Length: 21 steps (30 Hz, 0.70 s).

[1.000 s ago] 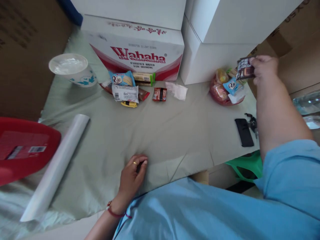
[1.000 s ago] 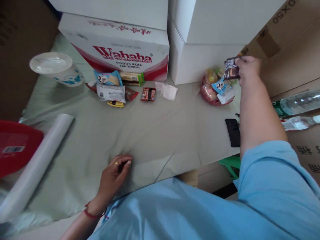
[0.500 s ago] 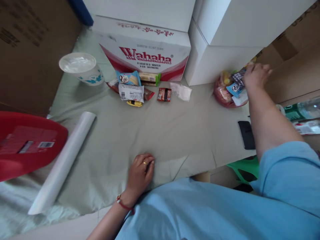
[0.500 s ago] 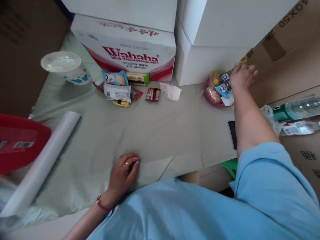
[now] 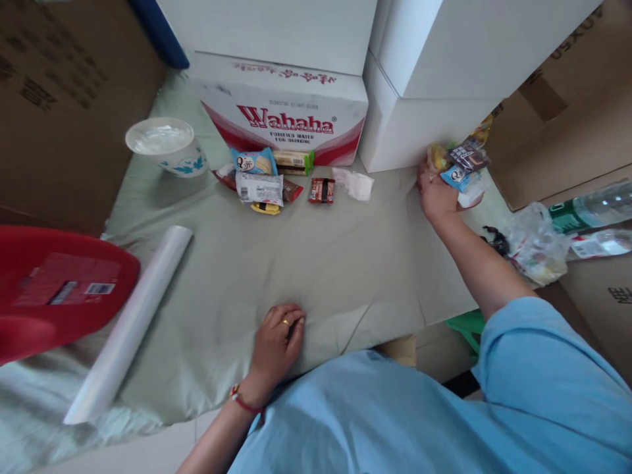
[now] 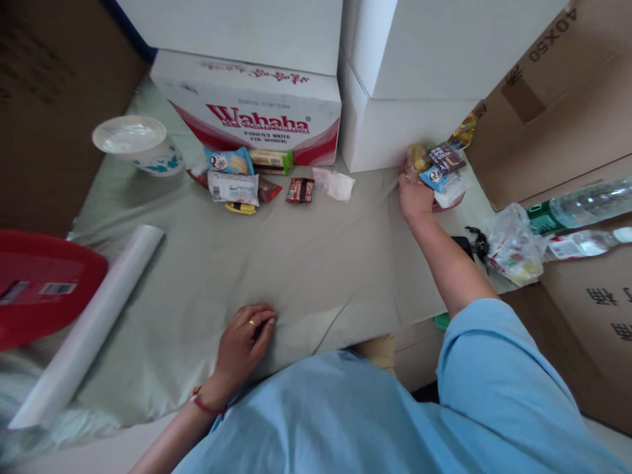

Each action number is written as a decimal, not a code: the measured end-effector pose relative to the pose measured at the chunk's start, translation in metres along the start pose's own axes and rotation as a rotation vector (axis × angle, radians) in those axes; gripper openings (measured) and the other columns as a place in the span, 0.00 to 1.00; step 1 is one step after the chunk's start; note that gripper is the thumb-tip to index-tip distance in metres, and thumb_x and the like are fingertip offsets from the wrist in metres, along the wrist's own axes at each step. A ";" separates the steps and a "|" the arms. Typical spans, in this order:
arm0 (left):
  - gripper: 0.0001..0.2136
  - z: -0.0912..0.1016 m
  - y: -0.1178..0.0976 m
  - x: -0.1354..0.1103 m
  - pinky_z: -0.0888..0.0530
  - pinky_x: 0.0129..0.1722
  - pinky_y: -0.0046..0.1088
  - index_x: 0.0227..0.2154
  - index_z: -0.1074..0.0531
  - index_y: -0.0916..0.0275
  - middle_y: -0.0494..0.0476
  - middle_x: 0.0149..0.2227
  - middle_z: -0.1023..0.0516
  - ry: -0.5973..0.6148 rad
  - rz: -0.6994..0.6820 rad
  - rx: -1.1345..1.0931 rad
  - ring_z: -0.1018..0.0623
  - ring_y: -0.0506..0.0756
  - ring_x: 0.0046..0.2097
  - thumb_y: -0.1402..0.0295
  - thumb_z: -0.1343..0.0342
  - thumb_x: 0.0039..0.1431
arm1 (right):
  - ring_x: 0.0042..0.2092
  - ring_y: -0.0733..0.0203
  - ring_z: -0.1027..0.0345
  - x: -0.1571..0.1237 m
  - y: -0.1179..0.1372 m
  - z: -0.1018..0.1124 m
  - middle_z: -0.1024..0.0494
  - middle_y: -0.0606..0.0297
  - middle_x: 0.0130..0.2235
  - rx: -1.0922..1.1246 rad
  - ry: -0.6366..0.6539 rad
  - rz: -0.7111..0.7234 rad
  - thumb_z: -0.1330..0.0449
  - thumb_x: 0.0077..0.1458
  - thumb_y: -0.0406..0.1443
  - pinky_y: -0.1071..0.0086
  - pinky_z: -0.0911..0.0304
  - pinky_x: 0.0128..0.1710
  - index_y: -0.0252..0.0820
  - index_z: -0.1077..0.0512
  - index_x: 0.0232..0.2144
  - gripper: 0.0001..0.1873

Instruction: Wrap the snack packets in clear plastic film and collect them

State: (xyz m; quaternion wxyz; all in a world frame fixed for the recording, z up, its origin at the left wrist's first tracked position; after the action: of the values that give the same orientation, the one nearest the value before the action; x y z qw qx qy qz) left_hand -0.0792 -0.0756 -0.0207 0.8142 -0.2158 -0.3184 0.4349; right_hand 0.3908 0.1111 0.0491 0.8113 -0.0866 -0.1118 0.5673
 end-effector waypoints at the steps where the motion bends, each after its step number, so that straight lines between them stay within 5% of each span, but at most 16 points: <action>1: 0.06 0.001 0.000 0.000 0.22 0.44 0.35 0.41 0.24 0.59 0.57 0.41 0.19 0.001 0.008 0.001 0.20 0.56 0.43 0.72 0.46 0.69 | 0.50 0.47 0.28 -0.002 -0.006 -0.002 0.23 0.42 0.53 0.009 -0.003 -0.034 0.56 0.74 0.33 0.60 0.36 0.44 0.36 0.40 0.68 0.24; 8: 0.07 0.001 0.000 0.001 0.22 0.43 0.35 0.41 0.24 0.58 0.57 0.40 0.18 0.026 0.026 -0.018 0.19 0.56 0.42 0.71 0.47 0.70 | 0.55 0.44 0.31 -0.031 -0.071 -0.033 0.26 0.40 0.57 0.078 -0.027 -0.135 0.44 0.66 0.34 0.57 0.37 0.49 0.35 0.31 0.60 0.21; 15: 0.06 0.002 -0.001 0.002 0.22 0.43 0.34 0.41 0.24 0.58 0.56 0.40 0.19 0.006 0.009 -0.015 0.20 0.56 0.42 0.71 0.46 0.69 | 0.54 0.41 0.34 -0.052 -0.150 -0.047 0.31 0.33 0.60 0.131 -0.046 -0.204 0.45 0.61 0.30 0.55 0.40 0.48 0.33 0.29 0.57 0.22; 21: 0.06 0.002 -0.002 0.003 0.23 0.44 0.34 0.41 0.24 0.58 0.56 0.40 0.19 0.003 -0.007 -0.001 0.20 0.56 0.43 0.72 0.46 0.69 | 0.62 0.40 0.41 -0.054 -0.165 -0.051 0.33 0.32 0.61 0.242 -0.138 -0.123 0.40 0.56 0.33 0.56 0.41 0.56 0.34 0.28 0.53 0.21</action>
State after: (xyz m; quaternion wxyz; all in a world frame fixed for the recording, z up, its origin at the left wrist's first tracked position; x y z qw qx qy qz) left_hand -0.0780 -0.0740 -0.0170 0.8161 -0.2155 -0.3183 0.4315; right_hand 0.5361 0.0030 0.0393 0.8394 0.0580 -0.1030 0.5306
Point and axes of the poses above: each hand's wrist, its own x-axis towards the middle knuckle, its own z-axis out of the back of the hand, y = z × x, the point moved 3 cm from there along x, towards the middle knuckle
